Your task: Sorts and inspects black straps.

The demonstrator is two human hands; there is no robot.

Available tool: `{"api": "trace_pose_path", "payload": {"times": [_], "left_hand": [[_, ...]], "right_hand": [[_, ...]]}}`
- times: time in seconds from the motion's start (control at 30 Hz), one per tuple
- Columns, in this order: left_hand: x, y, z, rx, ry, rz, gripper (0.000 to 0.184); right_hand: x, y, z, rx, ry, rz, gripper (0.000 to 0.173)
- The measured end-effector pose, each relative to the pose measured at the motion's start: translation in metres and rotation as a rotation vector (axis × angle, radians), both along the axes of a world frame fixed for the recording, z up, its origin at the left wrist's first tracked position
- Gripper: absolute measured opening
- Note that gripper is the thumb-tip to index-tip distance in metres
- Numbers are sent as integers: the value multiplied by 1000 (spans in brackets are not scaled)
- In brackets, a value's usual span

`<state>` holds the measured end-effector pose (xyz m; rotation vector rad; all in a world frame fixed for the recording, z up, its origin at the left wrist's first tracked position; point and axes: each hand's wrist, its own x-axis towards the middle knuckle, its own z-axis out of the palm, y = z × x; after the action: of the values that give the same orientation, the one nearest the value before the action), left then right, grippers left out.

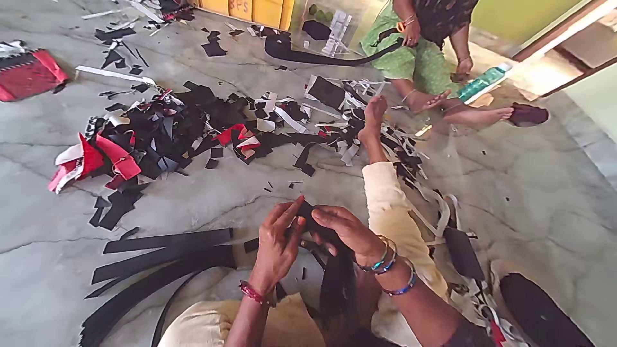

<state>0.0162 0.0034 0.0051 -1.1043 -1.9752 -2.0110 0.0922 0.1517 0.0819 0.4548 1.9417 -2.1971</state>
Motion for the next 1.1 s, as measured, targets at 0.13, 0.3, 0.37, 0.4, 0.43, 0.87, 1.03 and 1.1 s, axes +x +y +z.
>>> {"api": "trace_pose_path", "payload": {"times": [0.13,0.3,0.37,0.4,0.43,0.87,1.03,1.1], "left_hand": [[0,0,0,-19,14,5,43],[0,-1,1,-18,11,1,43],[-1,-2,1,7,-37,-21,49],[-2,-3,1,37,-79,-43,57],[-4,-4,1,76,-127,-67,66],[2,-3,6,191,-146,-245,73],[4,-3,5,112,-30,-130,73],[5,-1,3,83,57,-85,72]], "right_hand": [[0,1,-1,10,6,-9,29],[-2,4,1,-37,10,11,31],[-2,6,1,-118,5,14,33],[-1,9,-2,-193,9,33,33],[0,12,-5,-283,20,57,33],[-1,24,-26,-741,75,356,33],[-2,25,-25,-788,101,347,34],[-3,26,-24,-793,95,341,32]]}}
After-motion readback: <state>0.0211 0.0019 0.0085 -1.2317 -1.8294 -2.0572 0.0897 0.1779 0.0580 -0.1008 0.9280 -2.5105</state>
